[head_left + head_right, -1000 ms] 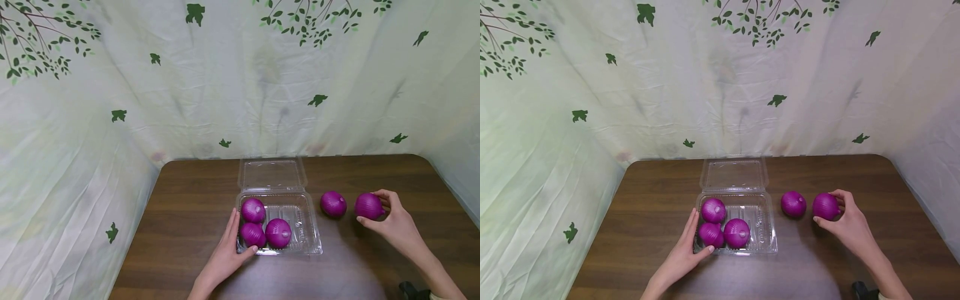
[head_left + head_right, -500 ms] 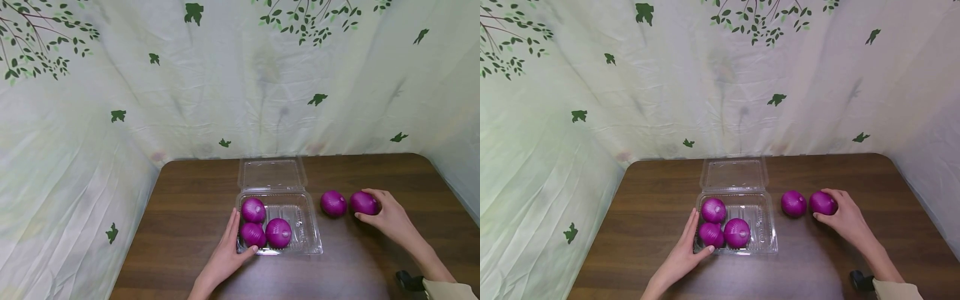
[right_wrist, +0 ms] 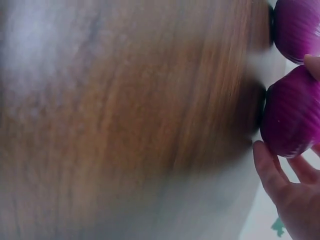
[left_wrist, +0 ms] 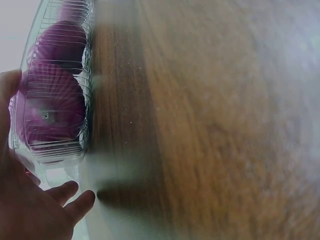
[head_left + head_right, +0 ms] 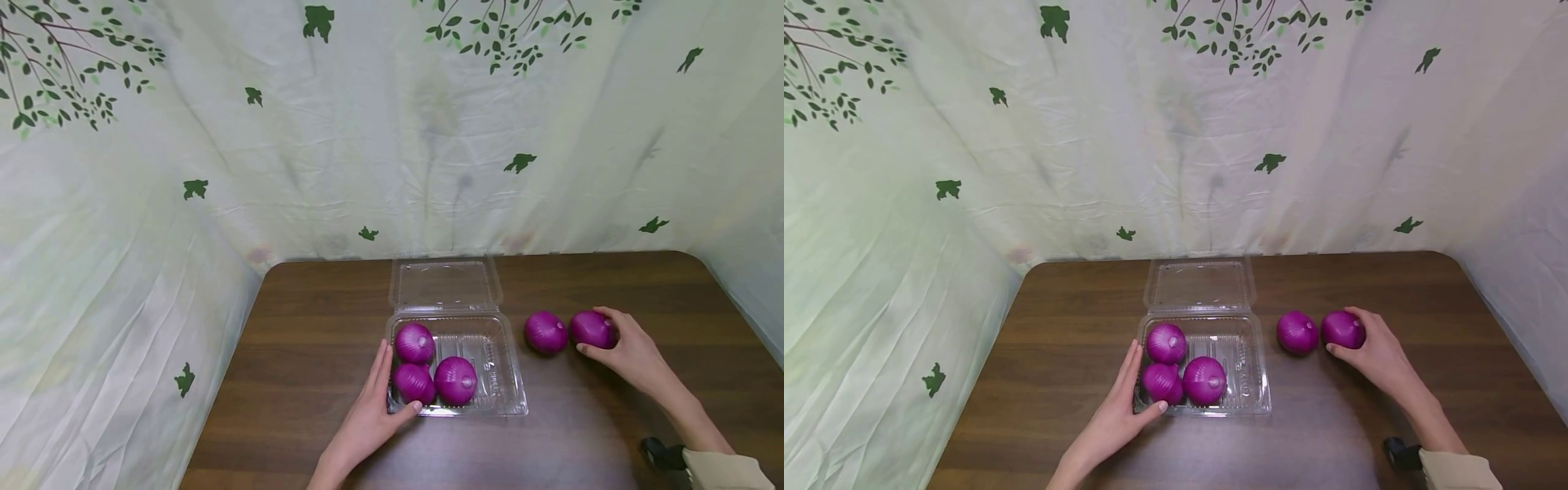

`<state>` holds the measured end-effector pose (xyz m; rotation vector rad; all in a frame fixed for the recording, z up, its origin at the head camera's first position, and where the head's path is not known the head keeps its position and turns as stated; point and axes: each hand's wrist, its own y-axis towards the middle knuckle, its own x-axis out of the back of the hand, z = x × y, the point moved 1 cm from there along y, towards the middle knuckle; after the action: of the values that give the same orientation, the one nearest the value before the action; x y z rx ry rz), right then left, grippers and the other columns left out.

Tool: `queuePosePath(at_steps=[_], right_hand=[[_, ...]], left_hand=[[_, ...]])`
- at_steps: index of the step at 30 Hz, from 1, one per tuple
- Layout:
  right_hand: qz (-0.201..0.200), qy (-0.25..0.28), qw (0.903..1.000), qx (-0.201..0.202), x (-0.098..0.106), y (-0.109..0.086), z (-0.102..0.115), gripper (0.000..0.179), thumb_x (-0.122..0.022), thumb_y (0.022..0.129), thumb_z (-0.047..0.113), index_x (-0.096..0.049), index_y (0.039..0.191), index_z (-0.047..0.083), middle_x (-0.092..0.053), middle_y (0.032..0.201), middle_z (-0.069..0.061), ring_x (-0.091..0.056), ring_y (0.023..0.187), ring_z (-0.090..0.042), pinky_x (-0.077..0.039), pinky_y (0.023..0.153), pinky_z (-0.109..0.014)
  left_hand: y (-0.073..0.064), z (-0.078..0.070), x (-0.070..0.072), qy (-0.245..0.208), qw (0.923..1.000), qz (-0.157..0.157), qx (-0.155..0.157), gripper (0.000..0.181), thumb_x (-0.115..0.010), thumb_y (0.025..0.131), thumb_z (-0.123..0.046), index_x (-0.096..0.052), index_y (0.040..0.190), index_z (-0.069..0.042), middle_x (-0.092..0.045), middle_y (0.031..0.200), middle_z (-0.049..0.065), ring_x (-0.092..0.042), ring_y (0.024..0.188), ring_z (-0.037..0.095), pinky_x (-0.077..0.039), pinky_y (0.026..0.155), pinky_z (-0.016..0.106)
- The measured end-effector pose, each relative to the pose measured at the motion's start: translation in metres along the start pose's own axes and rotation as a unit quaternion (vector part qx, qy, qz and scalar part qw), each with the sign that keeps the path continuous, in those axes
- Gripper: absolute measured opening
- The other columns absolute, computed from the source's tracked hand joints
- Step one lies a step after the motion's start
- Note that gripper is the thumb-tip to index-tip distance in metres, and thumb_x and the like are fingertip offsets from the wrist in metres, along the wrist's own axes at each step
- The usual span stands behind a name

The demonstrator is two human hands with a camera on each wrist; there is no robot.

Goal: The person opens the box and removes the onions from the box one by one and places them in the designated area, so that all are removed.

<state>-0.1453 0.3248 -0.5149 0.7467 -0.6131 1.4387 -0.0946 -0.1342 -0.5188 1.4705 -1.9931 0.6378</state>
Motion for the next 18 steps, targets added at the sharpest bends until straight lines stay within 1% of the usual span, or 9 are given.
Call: queuePosePath(at_steps=[6, 12, 15, 18], right_hand=[[0.007, 0.003, 1.0, 0.001, -0.0017, 0.0001, 0.001, 0.085, -0.082, 0.08, 0.036, -0.038, 0.141, -0.005, -0.044, 0.131, -0.032, -0.05, 0.108, -0.049, -0.049, 0.08, -0.063], [0.02, 0.003, 0.9998, -0.005, -0.0024, -0.0016, 0.0026, 0.089, -0.081, 0.081, 0.036, -0.034, 0.145, -0.005, -0.042, 0.134, -0.034, -0.05, 0.11, -0.051, -0.048, 0.082, -0.064], [0.023, 0.003, 0.9997, -0.006, -0.0028, -0.003, 0.0026, 0.09, -0.081, 0.081, 0.036, -0.033, 0.145, -0.005, -0.042, 0.134, -0.033, -0.05, 0.111, -0.051, -0.048, 0.082, -0.064], [0.025, 0.004, 0.9996, -0.007, -0.0028, -0.0042, 0.0025, 0.09, -0.081, 0.082, 0.036, -0.032, 0.146, -0.005, -0.042, 0.134, -0.033, -0.05, 0.111, -0.051, -0.048, 0.082, -0.064]], left_hand=[[-0.0009, 0.001, -0.0003, -0.008, 1.0, 0.002, 0.004, 0.107, -0.069, 0.083, -0.061, -0.001, 0.159, -0.029, 0.01, 0.162, -0.019, -0.017, 0.146, 0.023, -0.032, 0.108, 0.057], [0.0, 0.0012, 0.0002, -0.009, 0.9999, -0.002, -0.009, 0.106, -0.068, 0.084, -0.061, -0.002, 0.16, -0.026, 0.004, 0.165, -0.007, -0.018, 0.146, 0.025, -0.033, 0.107, 0.057], [0.0001, 0.0009, 0.0001, -0.009, 0.9999, -0.005, -0.014, 0.106, -0.067, 0.084, -0.062, -0.003, 0.16, -0.025, 0.004, 0.165, -0.006, -0.018, 0.146, 0.027, -0.033, 0.107, 0.058], [0.0002, 0.0007, -0.0003, -0.009, 0.9999, -0.004, -0.012, 0.106, -0.067, 0.084, -0.062, -0.002, 0.16, -0.026, 0.004, 0.165, -0.007, -0.018, 0.146, 0.027, -0.032, 0.107, 0.058]])
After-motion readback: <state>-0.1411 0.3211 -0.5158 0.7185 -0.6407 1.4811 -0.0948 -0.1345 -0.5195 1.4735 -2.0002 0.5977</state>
